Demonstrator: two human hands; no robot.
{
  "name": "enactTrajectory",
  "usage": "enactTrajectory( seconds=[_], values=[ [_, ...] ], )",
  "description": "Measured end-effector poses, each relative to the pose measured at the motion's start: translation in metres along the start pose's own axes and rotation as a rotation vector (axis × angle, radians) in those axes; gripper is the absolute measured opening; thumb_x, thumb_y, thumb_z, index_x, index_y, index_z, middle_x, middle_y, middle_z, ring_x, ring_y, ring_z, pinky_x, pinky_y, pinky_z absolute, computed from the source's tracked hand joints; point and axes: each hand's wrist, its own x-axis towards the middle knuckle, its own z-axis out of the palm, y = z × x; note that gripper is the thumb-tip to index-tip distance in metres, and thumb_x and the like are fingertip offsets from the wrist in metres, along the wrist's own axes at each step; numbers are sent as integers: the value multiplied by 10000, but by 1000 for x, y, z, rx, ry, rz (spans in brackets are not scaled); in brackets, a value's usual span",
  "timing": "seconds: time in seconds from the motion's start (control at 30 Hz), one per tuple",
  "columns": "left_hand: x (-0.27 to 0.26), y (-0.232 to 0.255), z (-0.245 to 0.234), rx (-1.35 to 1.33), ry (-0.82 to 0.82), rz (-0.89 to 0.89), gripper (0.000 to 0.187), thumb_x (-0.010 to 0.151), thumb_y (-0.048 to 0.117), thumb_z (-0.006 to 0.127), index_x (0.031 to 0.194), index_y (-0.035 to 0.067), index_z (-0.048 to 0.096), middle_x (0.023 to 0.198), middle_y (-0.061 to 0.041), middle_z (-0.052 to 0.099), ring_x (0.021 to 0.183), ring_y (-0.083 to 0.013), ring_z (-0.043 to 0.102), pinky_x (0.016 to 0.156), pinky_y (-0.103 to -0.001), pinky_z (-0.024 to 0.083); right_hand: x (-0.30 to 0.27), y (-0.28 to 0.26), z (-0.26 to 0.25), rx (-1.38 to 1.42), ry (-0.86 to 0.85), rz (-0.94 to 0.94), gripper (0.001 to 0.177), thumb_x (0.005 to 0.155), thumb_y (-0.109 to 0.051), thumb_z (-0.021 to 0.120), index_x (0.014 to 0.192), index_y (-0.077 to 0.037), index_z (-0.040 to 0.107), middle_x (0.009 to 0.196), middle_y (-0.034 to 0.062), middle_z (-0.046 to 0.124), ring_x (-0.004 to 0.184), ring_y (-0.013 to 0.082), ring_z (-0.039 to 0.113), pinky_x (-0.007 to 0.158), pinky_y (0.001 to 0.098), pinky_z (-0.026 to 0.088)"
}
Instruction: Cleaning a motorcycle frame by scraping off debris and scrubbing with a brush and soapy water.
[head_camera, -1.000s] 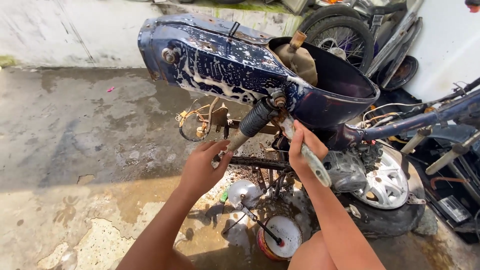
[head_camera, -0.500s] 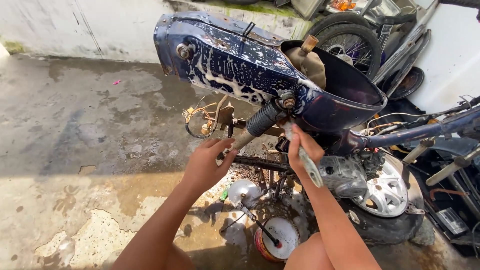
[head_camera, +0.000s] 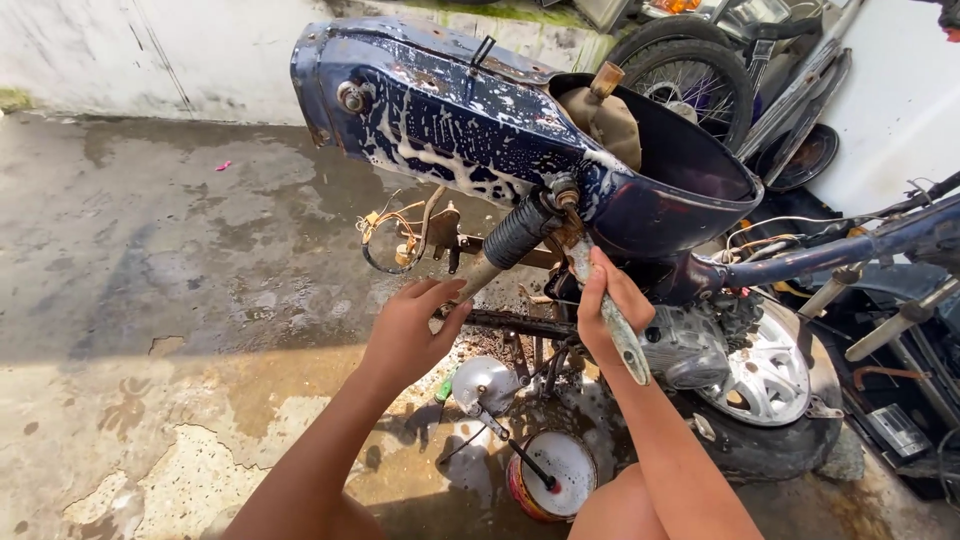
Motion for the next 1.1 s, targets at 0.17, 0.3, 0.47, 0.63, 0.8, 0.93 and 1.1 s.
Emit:
enactTrajectory(
  seconds=[0.17,0.3,0.47,0.63,0.8,0.93,1.1],
  values=[
    [4,5,5,-2,-28,13,255,948,203,696,1165,85,759,923,-134,761,908,-365,738,748,-442,593,7,1,11,-62,-16,-81,238,1031,-35,611,1152,18,809,948,173,793,670,269,729,535,310,565],
    [1,4,7,7,-40,29,255,937,193,704,1157,77,759,920,-141,762,902,-369,742,740,-443,593,-8,7,6,-13,-212,-50,233,1036,-84,628,1148,35,794,943,215,779,714,322,748,542,341,574],
    [7,2,-1,-9,-18,23,262,938,196,703,1167,81,757,917,-136,761,909,-367,742,749,-441,595,10,-2,3,14,-142,12,269,1064,-90,582,1218,16,775,1004,205,775,787,309,751,587,359,587],
    [-1,-4,-6,1,8,22,266,930,196,719,1170,89,760,915,-132,760,909,-375,739,757,-455,595,-4,10,4,-66,-186,-16,243,1068,-103,613,1189,18,786,1017,209,783,800,328,756,618,344,605],
    [1,4,-21,-41,16,-24,252,950,181,708,1172,75,764,902,-149,764,892,-372,743,753,-446,605,-10,16,13,-47,-210,37,273,1071,-140,603,1155,63,766,1019,267,757,823,367,758,655,389,622],
    [4,-2,-25,19,19,-28,277,929,238,736,1167,100,766,915,-124,765,893,-365,743,727,-439,609,5,12,10,-14,-75,69,249,1050,-151,627,1165,-38,817,1040,155,792,885,290,761,683,351,626],
    [-8,6,-13,-10,-113,25,253,955,187,693,1173,73,752,933,-146,757,894,-361,749,721,-431,618,-10,1,3,92,-274,111,188,1019,-99,694,1139,-9,807,974,206,779,838,358,759,669,410,645]
  ],
)
